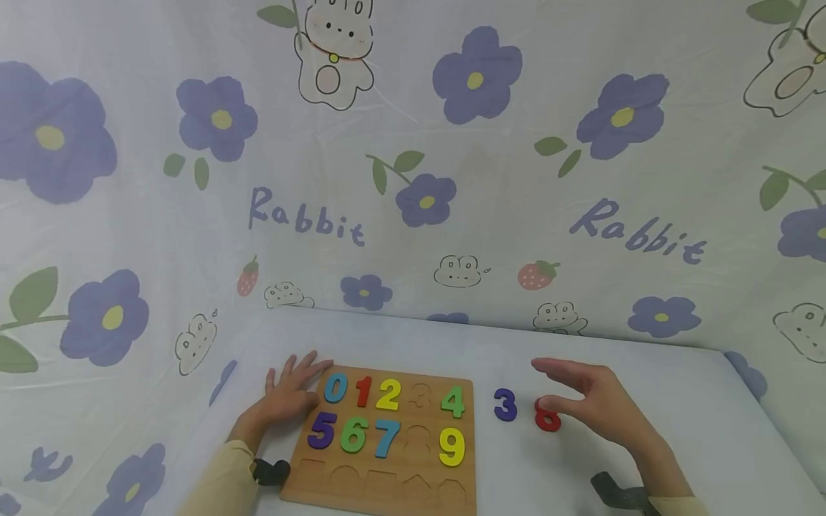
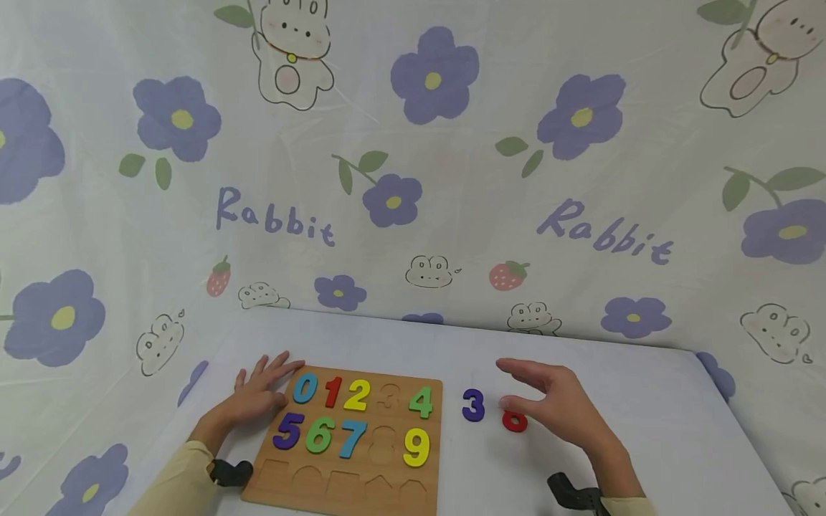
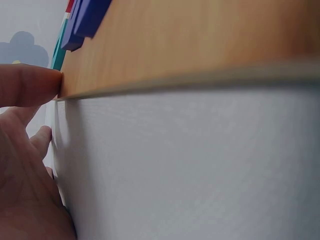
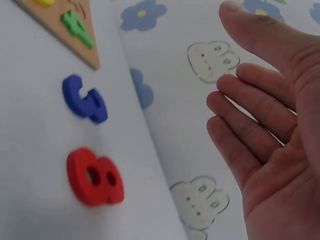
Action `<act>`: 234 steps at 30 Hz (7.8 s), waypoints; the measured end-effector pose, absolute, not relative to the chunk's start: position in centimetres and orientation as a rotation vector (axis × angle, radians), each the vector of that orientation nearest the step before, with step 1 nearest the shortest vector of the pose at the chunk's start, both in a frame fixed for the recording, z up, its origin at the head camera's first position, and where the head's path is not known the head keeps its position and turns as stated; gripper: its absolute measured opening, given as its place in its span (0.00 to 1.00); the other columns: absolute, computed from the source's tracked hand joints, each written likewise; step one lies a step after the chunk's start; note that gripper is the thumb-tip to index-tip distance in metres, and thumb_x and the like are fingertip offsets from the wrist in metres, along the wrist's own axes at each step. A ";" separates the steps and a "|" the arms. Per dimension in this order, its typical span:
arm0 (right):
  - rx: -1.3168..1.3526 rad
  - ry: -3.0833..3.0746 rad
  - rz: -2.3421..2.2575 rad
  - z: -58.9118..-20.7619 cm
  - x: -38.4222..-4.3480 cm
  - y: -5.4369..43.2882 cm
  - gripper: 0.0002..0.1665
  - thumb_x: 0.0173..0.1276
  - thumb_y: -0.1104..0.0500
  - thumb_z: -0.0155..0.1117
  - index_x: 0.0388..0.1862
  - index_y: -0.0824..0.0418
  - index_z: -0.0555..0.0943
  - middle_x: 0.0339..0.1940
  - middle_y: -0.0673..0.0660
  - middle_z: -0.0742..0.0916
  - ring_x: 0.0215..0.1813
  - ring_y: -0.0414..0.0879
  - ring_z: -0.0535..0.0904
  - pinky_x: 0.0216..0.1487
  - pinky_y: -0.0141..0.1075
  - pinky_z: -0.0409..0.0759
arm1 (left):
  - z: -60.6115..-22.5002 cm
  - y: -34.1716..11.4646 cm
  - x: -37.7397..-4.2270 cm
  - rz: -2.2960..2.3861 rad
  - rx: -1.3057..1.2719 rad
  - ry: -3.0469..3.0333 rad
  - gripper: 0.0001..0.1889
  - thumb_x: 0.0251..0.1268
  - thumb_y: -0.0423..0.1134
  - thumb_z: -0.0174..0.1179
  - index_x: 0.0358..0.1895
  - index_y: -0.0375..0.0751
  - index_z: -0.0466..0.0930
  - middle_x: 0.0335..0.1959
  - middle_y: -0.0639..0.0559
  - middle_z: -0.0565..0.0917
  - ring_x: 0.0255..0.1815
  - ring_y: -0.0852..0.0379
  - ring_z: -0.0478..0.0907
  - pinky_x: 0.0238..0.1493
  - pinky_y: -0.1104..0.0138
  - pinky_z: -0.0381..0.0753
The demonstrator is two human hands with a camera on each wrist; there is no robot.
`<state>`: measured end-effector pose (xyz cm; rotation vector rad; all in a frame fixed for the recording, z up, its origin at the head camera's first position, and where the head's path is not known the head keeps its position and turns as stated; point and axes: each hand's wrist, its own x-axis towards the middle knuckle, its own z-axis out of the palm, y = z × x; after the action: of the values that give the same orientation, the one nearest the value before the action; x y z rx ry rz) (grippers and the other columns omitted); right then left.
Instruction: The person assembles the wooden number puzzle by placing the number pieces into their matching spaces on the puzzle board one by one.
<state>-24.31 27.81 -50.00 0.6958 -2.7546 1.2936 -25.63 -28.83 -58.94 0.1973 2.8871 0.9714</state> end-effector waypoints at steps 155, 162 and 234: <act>0.759 -2.850 1.233 -52.6 -20.1 13.2 0.35 0.63 0.46 0.85 0.69 0.49 0.88 0.64 0.52 0.93 0.68 0.56 0.88 0.69 0.61 0.85 | -59.6 -29.3 -25.8 0.974 0.237 2.913 0.39 0.63 0.40 0.60 0.82 0.55 0.72 0.91 0.34 0.54 0.90 0.21 0.33 0.78 0.21 0.19; 0.718 -2.823 1.197 -51.3 -21.1 15.9 0.33 0.63 0.44 0.85 0.68 0.43 0.88 0.67 0.45 0.91 0.70 0.53 0.88 0.66 0.58 0.88 | -59.0 -29.1 -25.5 1.017 0.242 2.893 0.39 0.61 0.40 0.61 0.81 0.54 0.74 0.90 0.33 0.55 0.89 0.20 0.33 0.78 0.20 0.19; 0.515 -2.875 1.153 -57.5 -26.0 23.3 0.35 0.60 0.55 0.87 0.68 0.53 0.88 0.68 0.54 0.90 0.74 0.58 0.84 0.74 0.57 0.81 | -58.8 -28.8 -25.5 0.978 0.182 2.893 0.41 0.62 0.36 0.59 0.84 0.48 0.69 0.91 0.35 0.53 0.90 0.22 0.31 0.79 0.23 0.18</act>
<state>-26.03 23.28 -57.49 0.5148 -2.8751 1.1529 -25.53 -28.79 -58.76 0.1823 2.8934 0.9776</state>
